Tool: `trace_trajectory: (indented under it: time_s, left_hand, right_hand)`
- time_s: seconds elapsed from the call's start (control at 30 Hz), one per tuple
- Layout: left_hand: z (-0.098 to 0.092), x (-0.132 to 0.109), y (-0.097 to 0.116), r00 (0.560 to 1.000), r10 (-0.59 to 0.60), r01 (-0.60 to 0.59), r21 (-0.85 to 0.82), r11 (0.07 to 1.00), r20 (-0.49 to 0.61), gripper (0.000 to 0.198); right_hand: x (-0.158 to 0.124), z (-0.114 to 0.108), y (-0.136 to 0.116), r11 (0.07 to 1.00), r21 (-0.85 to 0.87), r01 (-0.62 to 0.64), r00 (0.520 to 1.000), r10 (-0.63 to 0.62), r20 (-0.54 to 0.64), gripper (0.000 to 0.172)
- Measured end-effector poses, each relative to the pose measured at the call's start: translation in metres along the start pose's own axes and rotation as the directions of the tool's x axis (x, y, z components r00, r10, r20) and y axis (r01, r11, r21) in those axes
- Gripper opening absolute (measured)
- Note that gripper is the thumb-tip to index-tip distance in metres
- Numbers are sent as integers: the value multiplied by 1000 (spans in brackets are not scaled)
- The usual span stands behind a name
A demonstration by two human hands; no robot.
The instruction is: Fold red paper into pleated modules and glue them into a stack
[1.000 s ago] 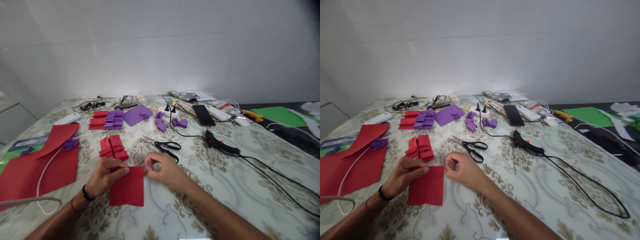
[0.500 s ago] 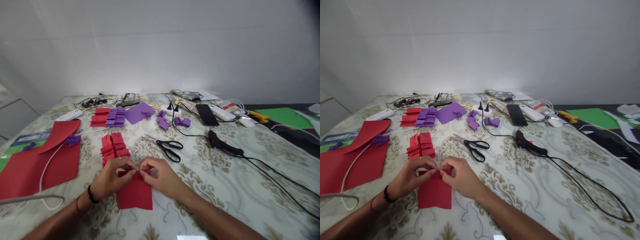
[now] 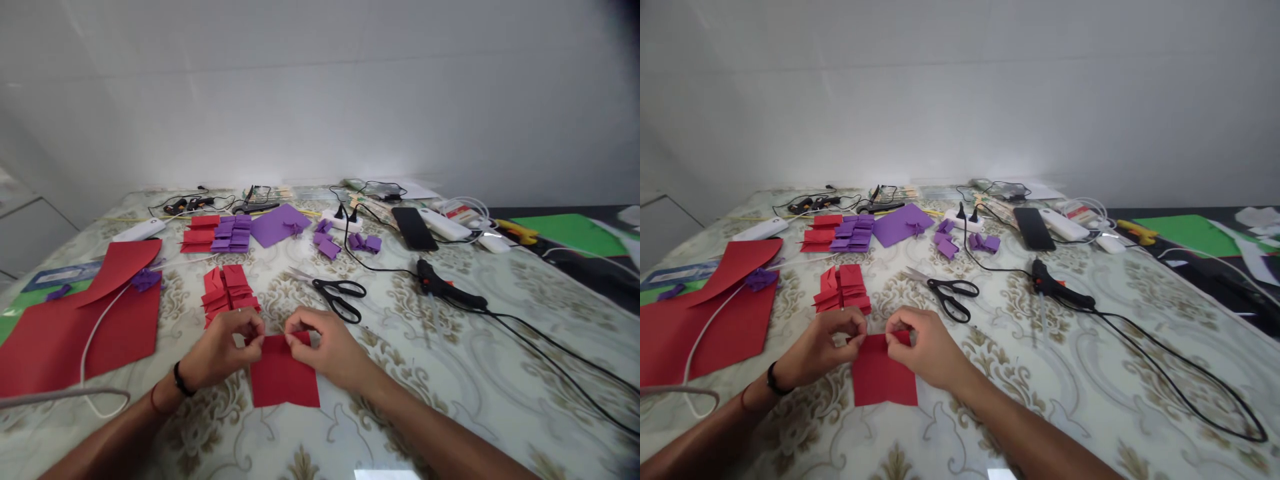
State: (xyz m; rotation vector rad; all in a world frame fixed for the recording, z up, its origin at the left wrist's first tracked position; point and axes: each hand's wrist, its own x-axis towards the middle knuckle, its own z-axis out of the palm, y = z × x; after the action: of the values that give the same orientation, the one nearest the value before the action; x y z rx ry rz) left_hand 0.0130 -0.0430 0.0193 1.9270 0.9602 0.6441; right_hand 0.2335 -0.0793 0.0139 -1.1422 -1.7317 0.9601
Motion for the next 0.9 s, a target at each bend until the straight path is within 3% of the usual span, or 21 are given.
trace_trajectory:
  time_s: [0.23, 0.4, 0.47, 0.6, 0.67, 0.77, 0.9]
  left_hand:
    - [-15, 7, -2, 993, -28, 8, -182, 983, -111, 6]
    - [-23, 7, -5, 984, -44, -3, -260, 965, -175, 12]
    - [-20, 5, -3, 991, -38, 2, -270, 963, -127, 13]
    - [-7, 1, 3, 983, -63, 86, -128, 988, 172, 24]
    - [-2, -1, 3, 975, -76, 87, -43, 995, 208, 18]
    - [-1, 0, -1, 988, -106, 106, 8, 994, 114, 17]
    - [-8, 4, -6, 968, -185, 165, -128, 978, -172, 30]
  right_hand:
    - [5, -14, 6, 979, 186, -77, 997, 73, 25, 7]
    - [7, -15, 8, 974, 198, -112, 994, 112, 12, 7]
    - [6, -12, 8, 978, 169, -121, 992, 112, 62, 4]
    - [1, -3, 7, 988, 92, -126, 984, 113, 135, 3]
    - [0, 0, 6, 989, 95, -112, 986, 99, 131, 2]
    - [0, -3, 7, 978, 189, -83, 995, 71, 71, 15]
    - [3, -13, 6, 957, 284, -53, 998, 42, 46, 29]
